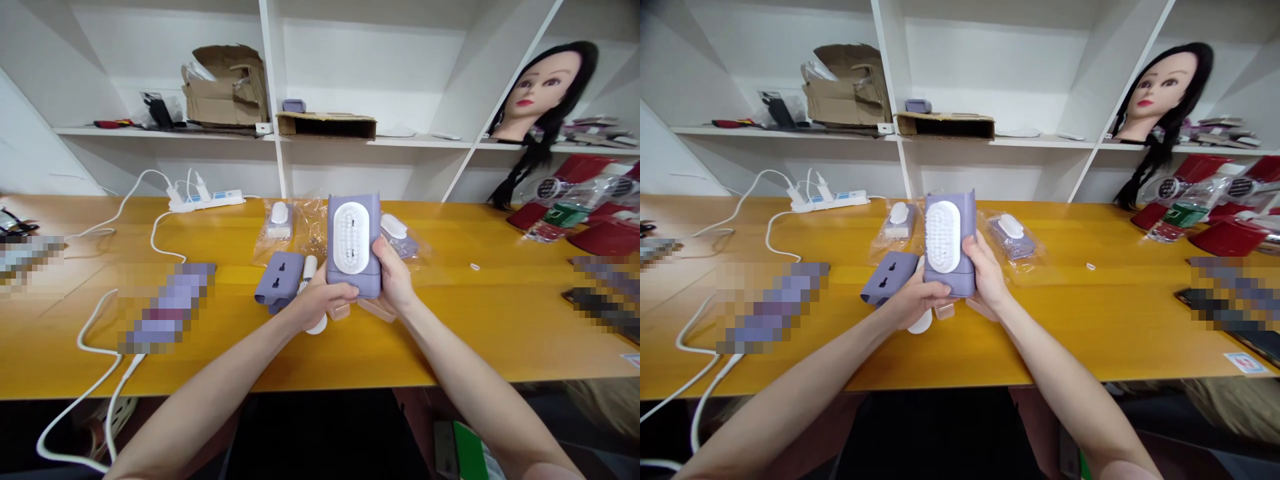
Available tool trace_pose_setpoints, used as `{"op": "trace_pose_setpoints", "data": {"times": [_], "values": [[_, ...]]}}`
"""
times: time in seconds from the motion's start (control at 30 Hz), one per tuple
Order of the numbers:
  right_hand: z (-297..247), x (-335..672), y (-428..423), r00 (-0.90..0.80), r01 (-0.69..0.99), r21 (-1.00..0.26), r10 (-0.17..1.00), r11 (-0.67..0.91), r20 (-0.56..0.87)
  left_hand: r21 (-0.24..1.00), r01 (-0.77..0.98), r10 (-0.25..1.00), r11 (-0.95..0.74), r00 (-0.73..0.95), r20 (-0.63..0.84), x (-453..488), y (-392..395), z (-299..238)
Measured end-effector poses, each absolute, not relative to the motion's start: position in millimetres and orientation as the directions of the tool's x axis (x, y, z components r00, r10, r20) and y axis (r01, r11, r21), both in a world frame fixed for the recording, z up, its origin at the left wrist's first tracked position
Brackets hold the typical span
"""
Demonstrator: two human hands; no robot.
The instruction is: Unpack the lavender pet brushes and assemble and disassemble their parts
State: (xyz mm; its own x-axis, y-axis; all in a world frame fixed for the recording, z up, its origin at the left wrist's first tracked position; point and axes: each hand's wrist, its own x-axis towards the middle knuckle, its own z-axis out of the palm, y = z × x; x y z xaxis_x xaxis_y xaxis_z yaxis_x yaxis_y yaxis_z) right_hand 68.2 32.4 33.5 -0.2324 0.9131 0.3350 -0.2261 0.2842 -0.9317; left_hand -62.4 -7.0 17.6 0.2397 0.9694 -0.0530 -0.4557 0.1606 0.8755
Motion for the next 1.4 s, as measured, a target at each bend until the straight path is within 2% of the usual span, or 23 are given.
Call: {"op": "trace_pose_setpoints", "data": {"times": [0.17, 0.33, 0.47, 0.7, 0.9, 1.0, 1.2, 1.4], "values": [[24, 67, 30, -0.174, -0.168, -0.933, 0.922, 0.318, 0.346, 0.895, -0.393, 0.951, 0.212, 0.294, -0.096, -64, -8, 21], [21, 68, 34, -0.202, -0.186, -0.925, 0.909, 0.330, 0.365, 0.884, -0.446, 0.981, 0.139, 0.187, -0.060, -64, -7, 24], [29, 67, 34, -0.257, -0.215, -0.942, 0.916, 0.257, 0.309, 0.883, -0.457, 0.989, 0.110, 0.138, -0.052, -63, -7, 24], [50, 78, 33, -0.453, -0.302, -0.948, 0.859, 0.103, 0.238, 0.930, -0.311, 0.946, 0.196, 0.310, -0.096, -54, -14, 23], [55, 78, 27, -0.337, -0.198, -0.960, 0.906, 0.196, 0.255, 0.910, -0.349, 0.923, 0.223, 0.375, -0.082, -55, -13, 22], [60, 76, 26, -0.355, -0.162, -0.962, 0.897, 0.220, 0.265, 0.930, -0.334, 0.933, 0.155, 0.359, -0.027, -57, -13, 19], [66, 76, 25, -0.386, -0.186, -0.967, 0.892, 0.173, 0.234, 0.970, -0.242, 0.954, 0.001, 0.292, 0.072, -58, -16, 18], [53, 70, 37, -0.340, -0.290, -0.950, 0.914, 0.121, 0.220, 0.932, -0.335, 0.974, 0.138, 0.214, -0.067, -57, -13, 16]]}}
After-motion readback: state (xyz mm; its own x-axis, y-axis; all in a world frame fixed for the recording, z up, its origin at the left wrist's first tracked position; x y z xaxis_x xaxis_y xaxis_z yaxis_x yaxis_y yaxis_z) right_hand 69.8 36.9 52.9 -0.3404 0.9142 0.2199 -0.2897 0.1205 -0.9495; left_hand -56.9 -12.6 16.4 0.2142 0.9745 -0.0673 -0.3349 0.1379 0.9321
